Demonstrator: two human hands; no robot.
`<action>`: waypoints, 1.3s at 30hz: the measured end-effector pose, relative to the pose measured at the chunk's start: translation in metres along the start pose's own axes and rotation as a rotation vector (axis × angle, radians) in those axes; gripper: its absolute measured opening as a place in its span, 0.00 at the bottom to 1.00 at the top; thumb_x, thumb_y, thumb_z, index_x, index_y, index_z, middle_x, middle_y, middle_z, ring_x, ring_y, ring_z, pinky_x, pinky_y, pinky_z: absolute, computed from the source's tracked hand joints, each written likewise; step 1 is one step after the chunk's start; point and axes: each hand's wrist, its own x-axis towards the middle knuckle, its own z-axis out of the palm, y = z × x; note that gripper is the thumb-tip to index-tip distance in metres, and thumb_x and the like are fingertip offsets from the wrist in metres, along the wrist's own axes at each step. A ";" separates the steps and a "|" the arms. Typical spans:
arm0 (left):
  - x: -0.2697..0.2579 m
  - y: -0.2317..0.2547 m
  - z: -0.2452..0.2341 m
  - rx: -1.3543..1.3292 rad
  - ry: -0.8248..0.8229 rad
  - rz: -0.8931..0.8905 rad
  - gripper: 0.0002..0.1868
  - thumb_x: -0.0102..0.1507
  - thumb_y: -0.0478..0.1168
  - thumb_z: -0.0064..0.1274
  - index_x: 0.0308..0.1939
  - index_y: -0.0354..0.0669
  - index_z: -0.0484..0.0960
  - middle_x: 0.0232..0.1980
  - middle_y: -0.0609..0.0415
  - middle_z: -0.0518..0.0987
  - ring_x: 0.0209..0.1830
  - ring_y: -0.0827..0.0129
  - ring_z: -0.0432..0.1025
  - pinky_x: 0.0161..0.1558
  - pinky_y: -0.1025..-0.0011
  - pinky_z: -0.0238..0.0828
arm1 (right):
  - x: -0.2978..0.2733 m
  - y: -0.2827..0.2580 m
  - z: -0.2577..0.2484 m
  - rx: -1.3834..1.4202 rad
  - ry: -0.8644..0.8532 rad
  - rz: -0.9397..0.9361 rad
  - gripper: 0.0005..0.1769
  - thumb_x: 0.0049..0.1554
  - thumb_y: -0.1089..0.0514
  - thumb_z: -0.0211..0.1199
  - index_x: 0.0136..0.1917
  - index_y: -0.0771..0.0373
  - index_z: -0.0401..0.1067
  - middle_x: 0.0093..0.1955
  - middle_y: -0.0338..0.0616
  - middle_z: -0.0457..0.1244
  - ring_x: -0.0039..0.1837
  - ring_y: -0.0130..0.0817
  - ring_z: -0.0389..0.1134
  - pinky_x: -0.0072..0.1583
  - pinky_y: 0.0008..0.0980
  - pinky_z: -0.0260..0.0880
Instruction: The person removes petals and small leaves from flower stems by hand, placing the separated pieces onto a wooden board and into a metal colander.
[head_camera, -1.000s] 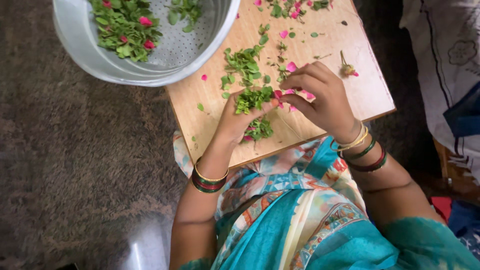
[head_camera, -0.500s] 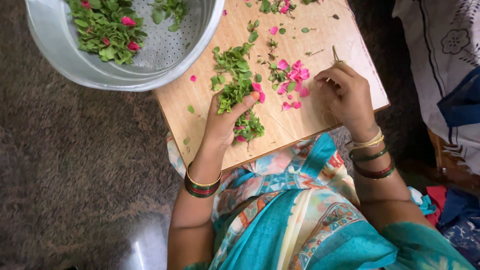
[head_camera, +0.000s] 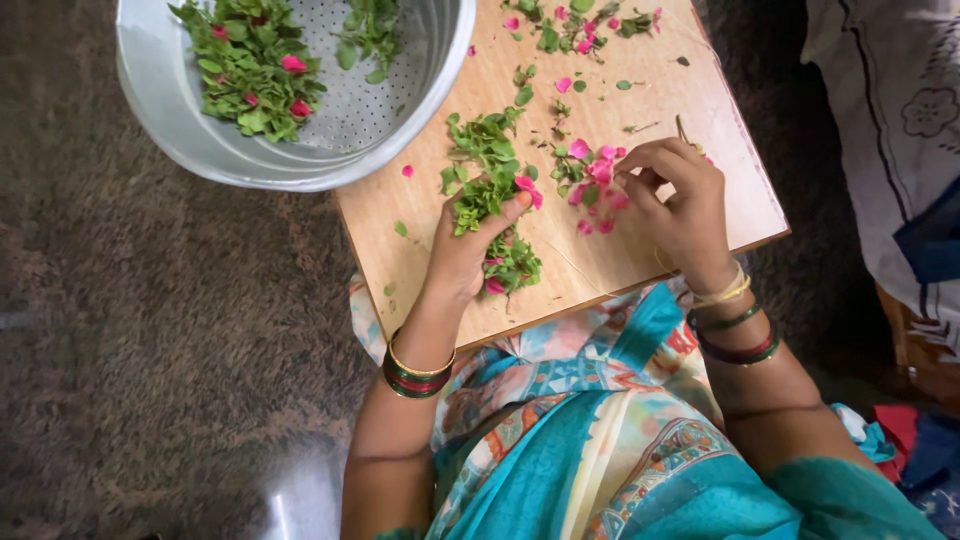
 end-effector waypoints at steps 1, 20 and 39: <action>0.000 -0.002 -0.001 0.005 -0.004 0.000 0.14 0.62 0.35 0.66 0.50 0.38 0.83 0.40 0.60 0.82 0.32 0.80 0.72 0.32 0.78 0.68 | -0.003 -0.005 0.001 0.058 -0.016 -0.027 0.07 0.58 0.68 0.68 0.51 0.63 0.77 0.50 0.42 0.67 0.46 0.31 0.68 0.50 0.30 0.69; 0.001 -0.009 0.001 0.013 -0.036 0.044 0.08 0.61 0.35 0.66 0.42 0.41 0.83 0.36 0.60 0.82 0.31 0.79 0.73 0.33 0.78 0.69 | -0.004 -0.049 0.047 0.160 0.071 -0.217 0.08 0.56 0.69 0.72 0.49 0.64 0.77 0.47 0.43 0.68 0.44 0.30 0.67 0.47 0.28 0.67; 0.000 -0.005 0.000 -0.024 -0.003 -0.009 0.12 0.61 0.36 0.68 0.44 0.37 0.83 0.36 0.59 0.80 0.30 0.77 0.71 0.31 0.76 0.68 | -0.009 -0.042 0.039 0.422 -0.140 -0.135 0.24 0.55 0.75 0.54 0.60 0.61 0.78 0.61 0.47 0.63 0.61 0.35 0.65 0.59 0.30 0.67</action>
